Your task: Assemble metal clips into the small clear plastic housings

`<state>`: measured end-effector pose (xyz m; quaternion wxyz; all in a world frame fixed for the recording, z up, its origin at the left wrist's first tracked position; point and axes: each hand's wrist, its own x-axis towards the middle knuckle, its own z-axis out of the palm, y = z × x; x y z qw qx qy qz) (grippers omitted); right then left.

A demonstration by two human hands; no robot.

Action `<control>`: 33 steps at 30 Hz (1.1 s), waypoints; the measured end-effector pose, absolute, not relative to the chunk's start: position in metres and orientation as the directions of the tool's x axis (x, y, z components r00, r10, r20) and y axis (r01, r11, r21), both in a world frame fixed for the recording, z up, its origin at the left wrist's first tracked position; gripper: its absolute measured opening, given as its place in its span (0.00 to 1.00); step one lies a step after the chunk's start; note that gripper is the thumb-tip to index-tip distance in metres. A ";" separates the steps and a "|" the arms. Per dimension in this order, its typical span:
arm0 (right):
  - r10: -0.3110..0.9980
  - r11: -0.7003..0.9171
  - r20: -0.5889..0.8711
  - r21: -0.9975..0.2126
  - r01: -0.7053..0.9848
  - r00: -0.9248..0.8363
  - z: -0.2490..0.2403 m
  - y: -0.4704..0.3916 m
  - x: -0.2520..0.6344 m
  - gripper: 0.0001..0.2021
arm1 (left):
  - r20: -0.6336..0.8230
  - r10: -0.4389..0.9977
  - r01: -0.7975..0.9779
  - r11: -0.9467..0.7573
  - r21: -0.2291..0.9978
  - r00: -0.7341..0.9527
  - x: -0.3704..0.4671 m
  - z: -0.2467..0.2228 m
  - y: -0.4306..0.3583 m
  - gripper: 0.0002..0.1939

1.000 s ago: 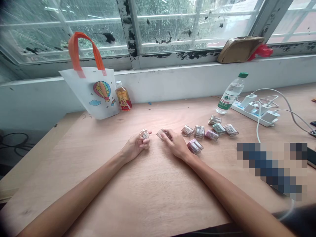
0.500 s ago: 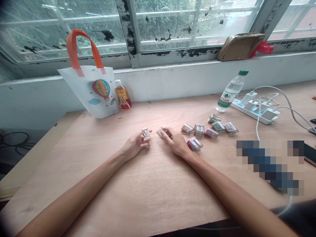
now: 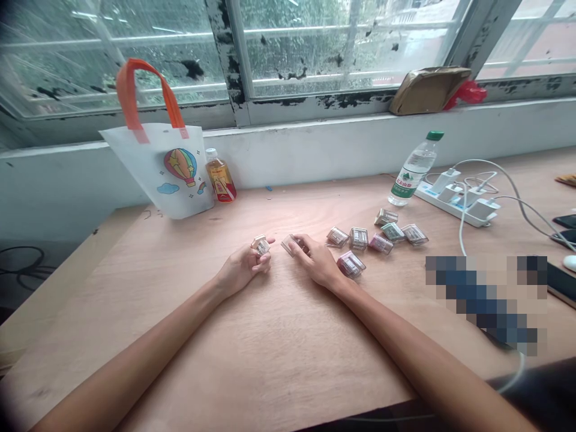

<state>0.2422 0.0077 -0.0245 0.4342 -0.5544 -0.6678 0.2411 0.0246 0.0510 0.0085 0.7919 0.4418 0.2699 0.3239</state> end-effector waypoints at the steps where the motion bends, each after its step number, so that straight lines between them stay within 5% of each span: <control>1: 0.950 0.269 0.311 -0.806 0.528 -0.009 -0.025 0.008 0.242 0.21 | -0.133 0.751 -0.268 0.386 0.883 0.646 0.025 0.008 0.050 0.26; 10: 0.956 0.266 0.292 -0.845 0.465 -0.018 -0.021 0.006 0.242 0.19 | -0.080 0.748 -0.216 0.289 0.933 0.659 0.027 0.010 0.046 0.32; 18: 0.988 0.129 0.118 -0.985 0.114 -0.103 -0.012 0.000 0.235 0.26 | 0.021 0.828 -0.253 0.147 0.956 0.560 0.030 -0.006 0.050 0.32; 33: 0.985 0.046 0.050 -0.998 -0.032 -0.165 -0.005 -0.010 0.208 0.25 | 0.057 0.789 -0.143 0.038 0.989 0.611 0.032 -0.010 0.043 0.34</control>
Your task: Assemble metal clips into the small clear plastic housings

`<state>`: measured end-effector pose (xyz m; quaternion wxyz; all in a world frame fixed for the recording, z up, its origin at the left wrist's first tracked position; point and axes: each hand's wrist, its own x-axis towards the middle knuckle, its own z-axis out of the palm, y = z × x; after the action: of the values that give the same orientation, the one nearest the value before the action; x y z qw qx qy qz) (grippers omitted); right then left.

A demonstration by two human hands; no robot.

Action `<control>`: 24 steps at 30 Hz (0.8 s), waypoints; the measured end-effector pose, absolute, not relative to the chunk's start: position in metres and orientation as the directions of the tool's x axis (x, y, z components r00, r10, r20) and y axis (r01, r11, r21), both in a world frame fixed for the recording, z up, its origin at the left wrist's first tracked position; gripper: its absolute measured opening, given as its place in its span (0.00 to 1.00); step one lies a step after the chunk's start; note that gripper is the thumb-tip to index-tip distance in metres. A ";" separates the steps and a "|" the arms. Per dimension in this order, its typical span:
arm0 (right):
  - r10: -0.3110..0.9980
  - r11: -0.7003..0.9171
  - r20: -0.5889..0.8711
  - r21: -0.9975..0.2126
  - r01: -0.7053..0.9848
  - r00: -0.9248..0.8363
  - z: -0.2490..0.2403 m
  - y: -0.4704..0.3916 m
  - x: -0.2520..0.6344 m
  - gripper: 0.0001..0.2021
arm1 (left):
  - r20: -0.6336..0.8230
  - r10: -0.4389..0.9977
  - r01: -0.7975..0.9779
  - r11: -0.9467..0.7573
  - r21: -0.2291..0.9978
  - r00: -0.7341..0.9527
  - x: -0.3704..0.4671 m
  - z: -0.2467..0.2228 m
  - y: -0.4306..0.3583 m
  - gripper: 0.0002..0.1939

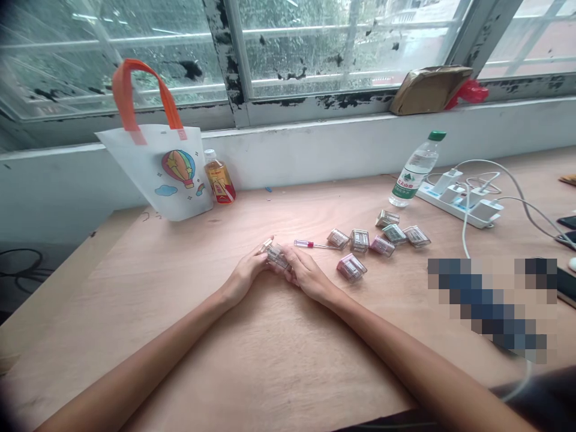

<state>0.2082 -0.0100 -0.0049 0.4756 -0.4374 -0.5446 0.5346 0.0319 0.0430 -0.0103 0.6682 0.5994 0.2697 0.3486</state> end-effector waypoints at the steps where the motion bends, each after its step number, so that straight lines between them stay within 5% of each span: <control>1: 0.986 0.033 0.043 -0.998 -0.060 -0.164 -0.006 -0.009 0.207 0.25 | 0.057 0.793 -0.094 0.000 0.996 0.606 0.032 -0.009 0.041 0.35; 8: 0.987 0.039 0.046 -0.998 -0.050 -0.153 -0.014 -0.005 0.206 0.28 | 0.119 0.729 0.070 -0.223 0.972 0.674 0.038 -0.003 0.026 0.37; 17: 0.975 0.133 0.114 -0.987 0.092 -0.189 -0.012 -0.007 0.210 0.26 | 0.209 0.798 0.394 -0.484 0.781 0.566 0.037 -0.011 0.030 0.28; 21: 0.962 0.267 0.271 -0.911 0.314 -0.034 -0.004 -0.001 0.230 0.21 | 0.228 0.778 0.536 -0.583 0.610 0.585 0.032 -0.006 0.031 0.32; 24: 0.886 0.263 0.438 -0.747 0.611 0.154 0.005 0.010 0.269 0.23 | 0.369 0.703 0.596 -0.711 0.372 0.608 0.025 -0.002 0.046 0.32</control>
<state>0.2691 0.0101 0.0050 0.4785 -0.5899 -0.6344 0.1436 0.0253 0.0456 -0.0022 0.1061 0.8904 0.3647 0.2510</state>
